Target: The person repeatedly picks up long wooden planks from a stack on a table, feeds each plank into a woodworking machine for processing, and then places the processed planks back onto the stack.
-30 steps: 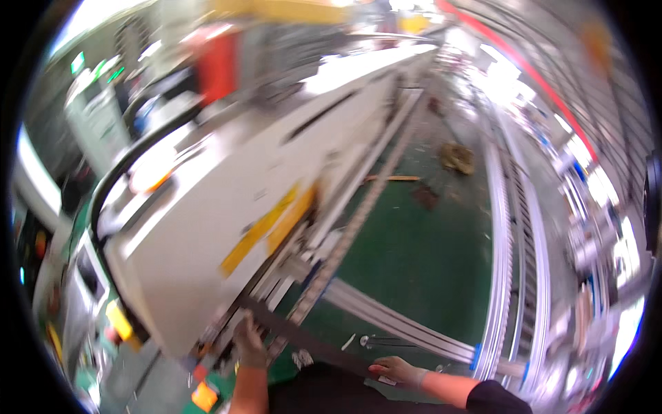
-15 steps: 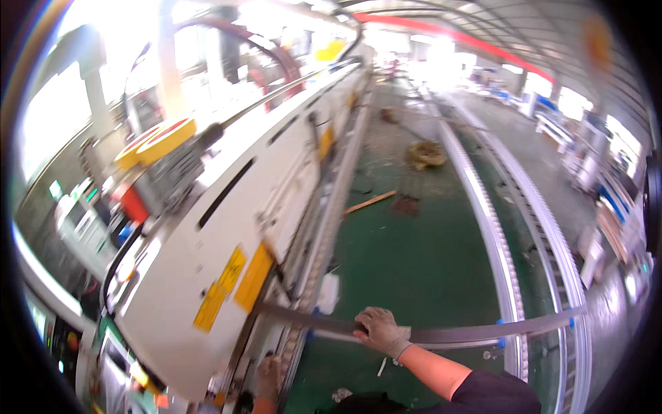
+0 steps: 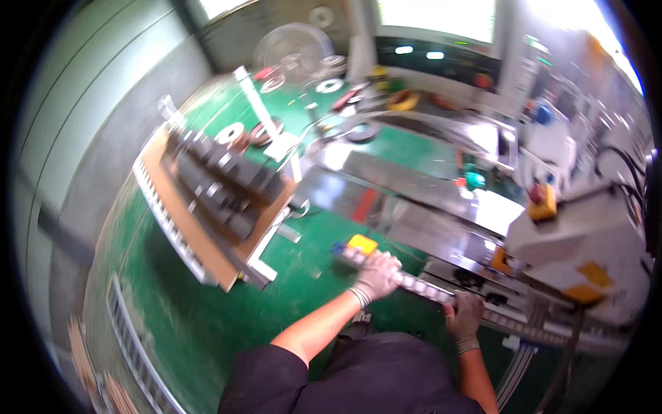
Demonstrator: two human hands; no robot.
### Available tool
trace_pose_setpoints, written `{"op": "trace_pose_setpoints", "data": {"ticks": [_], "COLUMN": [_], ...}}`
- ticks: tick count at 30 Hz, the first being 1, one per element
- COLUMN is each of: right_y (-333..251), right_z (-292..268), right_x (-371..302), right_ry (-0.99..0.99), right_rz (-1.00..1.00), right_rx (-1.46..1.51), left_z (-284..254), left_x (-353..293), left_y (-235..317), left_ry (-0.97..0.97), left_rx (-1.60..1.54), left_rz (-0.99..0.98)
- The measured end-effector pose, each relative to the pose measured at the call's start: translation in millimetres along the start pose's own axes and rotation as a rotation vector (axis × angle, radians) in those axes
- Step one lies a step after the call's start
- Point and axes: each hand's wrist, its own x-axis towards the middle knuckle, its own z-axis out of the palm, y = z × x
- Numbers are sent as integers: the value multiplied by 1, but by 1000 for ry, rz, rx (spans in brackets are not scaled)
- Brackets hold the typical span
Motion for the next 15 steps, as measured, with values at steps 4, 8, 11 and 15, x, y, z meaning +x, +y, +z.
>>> {"op": "trace_pose_setpoints", "data": {"ticks": [4, 8, 11, 15], "right_y": [-25, -26, -26, -44], "right_z": [14, 30, 32, 37], "right_x": [23, 35, 40, 51], "right_ry": [-138, -204, -181, -199], "right_rz": [58, 50, 57, 43], "right_rx": [-15, -39, -129, -114], "left_z": [-48, -56, -64, -51], "left_x": [-83, -188, -214, -268], "left_y": [-94, -199, -231, -264], "left_ry": [317, 582, 793, 982], "left_rx": [63, 44, 223, -518], "left_rz": [-650, -1580, -1807, -1727]}}
